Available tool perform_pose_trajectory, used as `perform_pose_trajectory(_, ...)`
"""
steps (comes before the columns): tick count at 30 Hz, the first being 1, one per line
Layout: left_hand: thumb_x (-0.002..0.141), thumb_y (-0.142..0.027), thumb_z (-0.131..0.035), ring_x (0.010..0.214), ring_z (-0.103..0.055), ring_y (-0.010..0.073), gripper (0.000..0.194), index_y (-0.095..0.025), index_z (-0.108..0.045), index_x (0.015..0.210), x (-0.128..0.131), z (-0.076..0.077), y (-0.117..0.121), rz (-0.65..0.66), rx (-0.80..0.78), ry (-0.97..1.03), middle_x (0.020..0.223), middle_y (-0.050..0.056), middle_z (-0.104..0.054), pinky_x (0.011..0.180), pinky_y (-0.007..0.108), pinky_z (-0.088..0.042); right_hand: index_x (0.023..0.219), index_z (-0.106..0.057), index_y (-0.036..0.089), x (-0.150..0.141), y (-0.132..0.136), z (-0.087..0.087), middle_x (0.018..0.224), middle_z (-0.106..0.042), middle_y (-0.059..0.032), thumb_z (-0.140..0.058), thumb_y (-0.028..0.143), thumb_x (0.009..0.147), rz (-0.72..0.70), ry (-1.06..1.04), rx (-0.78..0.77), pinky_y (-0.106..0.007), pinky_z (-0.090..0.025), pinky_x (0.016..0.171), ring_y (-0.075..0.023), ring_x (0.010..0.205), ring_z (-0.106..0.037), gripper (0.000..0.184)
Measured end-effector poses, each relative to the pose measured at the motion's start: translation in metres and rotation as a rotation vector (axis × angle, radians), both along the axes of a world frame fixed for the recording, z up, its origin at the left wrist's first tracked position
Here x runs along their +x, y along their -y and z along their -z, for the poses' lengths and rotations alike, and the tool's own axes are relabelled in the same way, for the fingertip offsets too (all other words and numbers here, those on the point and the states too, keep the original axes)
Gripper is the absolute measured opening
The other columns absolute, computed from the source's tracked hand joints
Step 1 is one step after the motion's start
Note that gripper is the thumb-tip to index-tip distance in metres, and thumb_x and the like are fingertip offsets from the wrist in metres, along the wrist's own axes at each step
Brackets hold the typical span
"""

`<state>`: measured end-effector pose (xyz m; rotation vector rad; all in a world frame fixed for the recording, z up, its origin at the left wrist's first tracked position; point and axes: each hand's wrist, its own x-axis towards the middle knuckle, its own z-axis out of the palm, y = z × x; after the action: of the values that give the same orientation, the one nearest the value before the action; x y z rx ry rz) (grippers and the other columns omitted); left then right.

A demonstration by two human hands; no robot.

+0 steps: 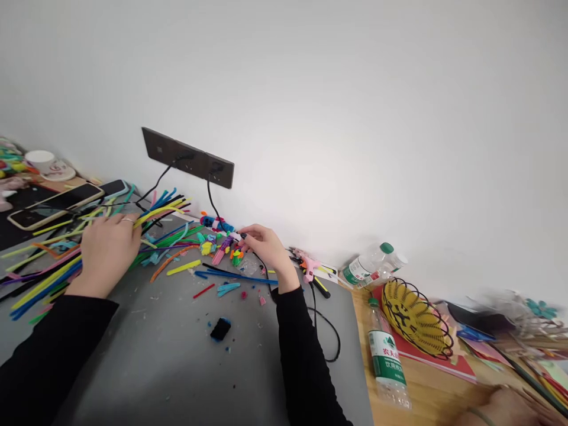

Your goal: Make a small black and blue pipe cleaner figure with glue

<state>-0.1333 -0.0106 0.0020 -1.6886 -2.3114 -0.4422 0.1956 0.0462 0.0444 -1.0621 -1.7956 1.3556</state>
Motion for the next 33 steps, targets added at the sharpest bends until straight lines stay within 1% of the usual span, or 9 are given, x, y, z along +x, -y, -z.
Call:
perform_pose_trajectory(2, 0.108, -0.03, -0.057, 0.121, -0.07, 0.0361, 0.035, -0.011, -0.068, 0.136, -0.003, 0.007, -0.01, 0.003, -0.015, 0.0, 0.13, 0.018, -0.074, 0.101, 0.058, -0.059, 0.105, -0.072, 0.021, 0.002, -0.001, -0.002, 0.084, -0.076, -0.0002, -0.057, 0.016, 0.093, 0.015, -0.011, -0.006, -0.028, -0.058, 0.074, -0.0155, 0.075, -0.073, 0.02)
perform_pose_trajectory(4, 0.103, -0.037, -0.072, 0.121, -0.071, 0.0308, 0.04, -0.019, -0.066, 0.139, 0.0, 0.014, -0.018, 0.044, -0.021, 0.008, 0.14, 0.013, -0.069, 0.1, 0.055, -0.062, 0.104, -0.072, 0.021, 0.005, -0.002, -0.005, 0.082, -0.075, 0.0005, -0.057, 0.014, 0.092, 0.03, -0.021, -0.01, -0.028, -0.058, 0.076, -0.0152, 0.075, -0.072, 0.021)
perform_pose_trajectory(7, 0.102, -0.039, -0.073, 0.12, -0.071, 0.0301, 0.042, -0.02, -0.066, 0.139, 0.02, 0.028, -0.028, 0.188, -0.04, 0.038, 0.142, 0.012, -0.068, 0.099, 0.053, -0.063, 0.104, -0.072, 0.022, 0.007, -0.001, -0.009, 0.082, -0.075, 0.0012, -0.056, 0.014, 0.092, 0.048, -0.037, -0.015, -0.028, -0.058, 0.077, -0.0149, 0.074, -0.072, 0.021)
perform_pose_trajectory(10, 0.102, -0.039, -0.073, 0.118, -0.072, 0.0293, 0.04, -0.02, -0.067, 0.137, 0.047, 0.047, -0.039, 0.364, -0.138, 0.093, 0.14, 0.012, -0.07, 0.098, 0.052, -0.063, 0.102, -0.072, 0.022, 0.007, 0.0, -0.011, 0.081, -0.074, 0.0015, -0.056, 0.015, 0.091, 0.056, -0.048, -0.021, -0.028, -0.058, 0.075, -0.0149, 0.073, -0.071, 0.02)
perform_pose_trajectory(13, 0.102, -0.039, -0.073, 0.117, -0.072, 0.0293, 0.041, -0.02, -0.067, 0.137, 0.063, 0.063, -0.047, 0.428, -0.206, 0.153, 0.14, 0.012, -0.07, 0.097, 0.052, -0.063, 0.101, -0.071, 0.022, 0.007, 0.0, -0.01, 0.08, -0.074, 0.0019, -0.057, 0.014, 0.09, 0.066, -0.051, -0.023, -0.028, -0.057, 0.075, -0.0148, 0.072, -0.071, 0.02)
perform_pose_trajectory(16, 0.102, -0.039, -0.073, 0.117, -0.072, 0.0291, 0.039, -0.02, -0.068, 0.136, 0.062, 0.072, -0.05, 0.435, -0.216, 0.23, 0.139, 0.012, -0.07, 0.098, 0.052, -0.063, 0.103, -0.071, 0.021, 0.008, -0.001, -0.009, 0.082, -0.074, 0.0016, -0.055, 0.014, 0.09, 0.082, -0.052, -0.021, -0.028, -0.057, 0.077, -0.0146, 0.073, -0.072, 0.022)
perform_pose_trajectory(21, 0.103, -0.038, -0.073, 0.111, -0.073, 0.027, 0.038, -0.02, -0.068, 0.135, 0.051, 0.079, -0.051, 0.417, -0.225, 0.361, 0.135, 0.011, -0.071, 0.092, 0.048, -0.065, 0.101, -0.072, 0.022, 0.008, -0.003, -0.007, 0.081, -0.074, 0.0013, -0.056, 0.015, 0.091, 0.077, -0.048, -0.021, -0.029, -0.057, 0.075, -0.0159, 0.074, -0.072, 0.02)
perform_pose_trajectory(26, 0.102, -0.037, -0.073, 0.109, -0.074, 0.026, 0.036, -0.019, -0.068, 0.133, 0.05, 0.087, -0.053, 0.423, -0.207, 0.465, 0.134, 0.011, -0.072, 0.09, 0.047, -0.065, 0.102, -0.073, 0.023, 0.006, -0.001, -0.008, 0.084, -0.075, 0.0003, -0.057, 0.014, 0.092, 0.064, -0.03, -0.024, -0.03, -0.058, 0.075, -0.0173, 0.078, -0.074, 0.021)
perform_pose_trajectory(33, 0.103, -0.039, -0.073, 0.115, -0.072, 0.0283, 0.04, -0.02, -0.067, 0.138, 0.042, 0.085, -0.05, 0.398, -0.164, 0.573, 0.139, 0.012, -0.07, 0.095, 0.051, -0.064, 0.103, -0.072, 0.022, 0.007, 0.0, -0.009, 0.085, -0.075, -0.0003, -0.055, 0.014, 0.094, 0.061, -0.014, -0.029, -0.029, -0.057, 0.075, -0.0166, 0.077, -0.073, 0.02)
